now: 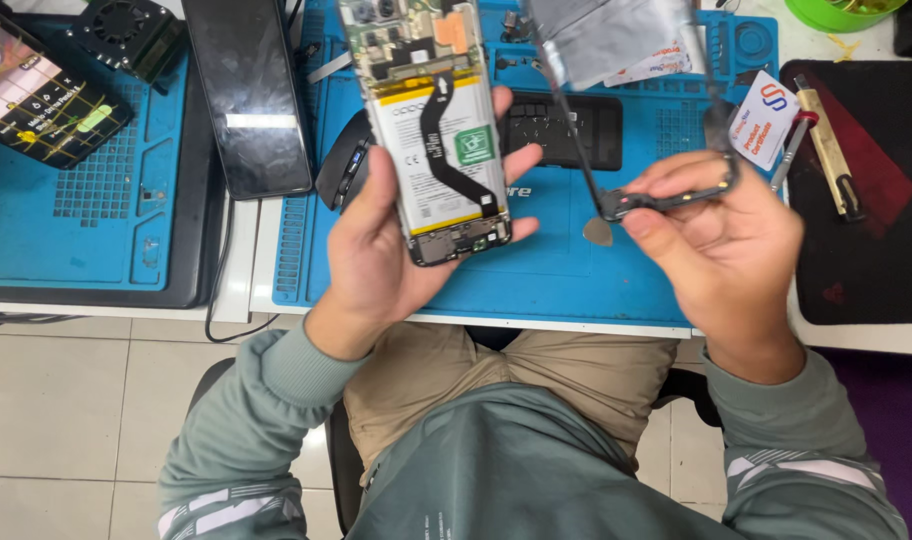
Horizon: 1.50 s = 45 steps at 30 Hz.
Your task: The person pries open the back cover of a smartphone by hand, removes the cover, and sets it aside. They then use a screwdriver to unscrew components from the exposed internals and use tweezers to work on small parts near the battery and board.
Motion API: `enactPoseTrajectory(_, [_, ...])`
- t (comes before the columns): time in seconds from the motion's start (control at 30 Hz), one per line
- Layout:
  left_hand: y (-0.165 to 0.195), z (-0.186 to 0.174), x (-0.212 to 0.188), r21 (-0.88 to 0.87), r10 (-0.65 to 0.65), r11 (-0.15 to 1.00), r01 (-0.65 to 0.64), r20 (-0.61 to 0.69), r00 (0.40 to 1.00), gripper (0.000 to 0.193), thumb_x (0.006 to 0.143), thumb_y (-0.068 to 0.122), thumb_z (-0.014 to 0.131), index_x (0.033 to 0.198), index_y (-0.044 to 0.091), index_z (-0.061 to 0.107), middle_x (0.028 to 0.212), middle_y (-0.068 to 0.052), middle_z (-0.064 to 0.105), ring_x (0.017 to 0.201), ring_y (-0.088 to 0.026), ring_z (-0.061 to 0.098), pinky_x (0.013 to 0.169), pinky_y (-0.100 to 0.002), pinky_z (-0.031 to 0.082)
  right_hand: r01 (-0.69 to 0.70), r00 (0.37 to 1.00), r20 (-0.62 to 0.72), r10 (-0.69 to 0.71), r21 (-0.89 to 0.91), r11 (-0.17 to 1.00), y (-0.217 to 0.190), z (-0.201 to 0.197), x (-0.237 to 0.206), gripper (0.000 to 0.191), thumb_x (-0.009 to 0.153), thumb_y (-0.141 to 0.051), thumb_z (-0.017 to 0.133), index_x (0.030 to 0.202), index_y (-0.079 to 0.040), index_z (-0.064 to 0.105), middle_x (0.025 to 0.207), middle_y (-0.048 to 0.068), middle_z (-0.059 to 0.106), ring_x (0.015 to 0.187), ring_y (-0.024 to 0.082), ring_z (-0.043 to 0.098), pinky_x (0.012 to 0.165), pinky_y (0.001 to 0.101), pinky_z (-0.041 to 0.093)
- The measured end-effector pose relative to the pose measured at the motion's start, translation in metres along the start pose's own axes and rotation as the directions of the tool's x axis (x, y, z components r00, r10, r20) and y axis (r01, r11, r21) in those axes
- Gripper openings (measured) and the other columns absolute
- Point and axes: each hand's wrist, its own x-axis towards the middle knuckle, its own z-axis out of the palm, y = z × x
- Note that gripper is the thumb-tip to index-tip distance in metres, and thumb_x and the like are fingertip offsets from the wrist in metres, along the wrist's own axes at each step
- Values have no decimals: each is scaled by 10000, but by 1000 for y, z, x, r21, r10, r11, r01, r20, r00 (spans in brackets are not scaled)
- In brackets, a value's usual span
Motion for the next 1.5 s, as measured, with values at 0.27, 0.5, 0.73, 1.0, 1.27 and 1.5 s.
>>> enactPoseTrajectory(0.27, [9, 2, -6, -58, -15, 998, 15, 5, 1000, 704, 1141, 516, 308, 1680, 79, 192, 1656, -214, 326, 1373, -434, 526, 1061, -580, 523, 46, 994, -92, -56, -108, 993, -18, -1, 0, 224, 951, 134, 704, 1086, 27, 561, 1169, 132, 629, 1032, 177, 704, 884, 254, 610])
enactPoseTrajectory(0.5, [3, -26, -19, -355, -164, 912, 207, 146, 976, 645, 1204, 490, 316, 1625, 3, 283, 1498, -282, 496, 1142, -420, 698, 848, -518, 627, -79, 997, -12, 78, -177, 981, -18, -23, -6, 217, 974, 148, 701, 1111, 60, 556, 1149, 164, 662, 1047, 180, 699, 912, 263, 600])
enactPoseTrajectory(0.73, [-5, -28, -18, -181, -175, 967, 179, 40, 984, 560, 1219, 403, 355, 1583, -17, 290, 1408, -319, 493, 1086, -419, 669, 859, -516, 598, -464, 843, 242, 480, -121, 877, 29, -64, -1, 450, 872, 107, 649, 1301, 37, 530, 1124, 127, 662, 990, 194, 710, 852, 301, 588])
enactPoseTrajectory(1.0, [-5, 1, -13, -73, -159, 984, 165, 82, 984, 620, 1158, 440, 370, 1687, 194, 161, 1584, -253, 402, 1372, -452, 526, 1105, -609, 515, -562, 690, 219, 690, -438, 701, 34, -62, -2, 644, 844, 12, 711, 1455, -43, 517, 987, 134, 705, 807, 163, 709, 712, 288, 562])
enactPoseTrajectory(1.27, [-16, 1, -21, -111, -273, 950, 293, 165, 948, 678, 1168, 542, 295, 1674, 98, 215, 1633, -234, 367, 1422, -368, 500, 1176, -547, 470, 46, 996, 85, 14, -655, 754, -15, -23, -2, 252, 987, -37, 783, 1209, 30, 685, 1184, 117, 613, 941, 137, 639, 828, 237, 528])
enactPoseTrajectory(1.5, [-35, 3, -26, -67, -324, 940, 336, 144, 935, 720, 1138, 515, 354, 1706, 102, 196, 1634, -217, 360, 1438, -349, 495, 1181, -506, 464, 337, 941, 194, -279, -633, 697, -40, 17, 0, 188, 923, 23, 804, 1070, 27, 687, 1316, 205, 532, 1216, 326, 606, 1023, 389, 494])
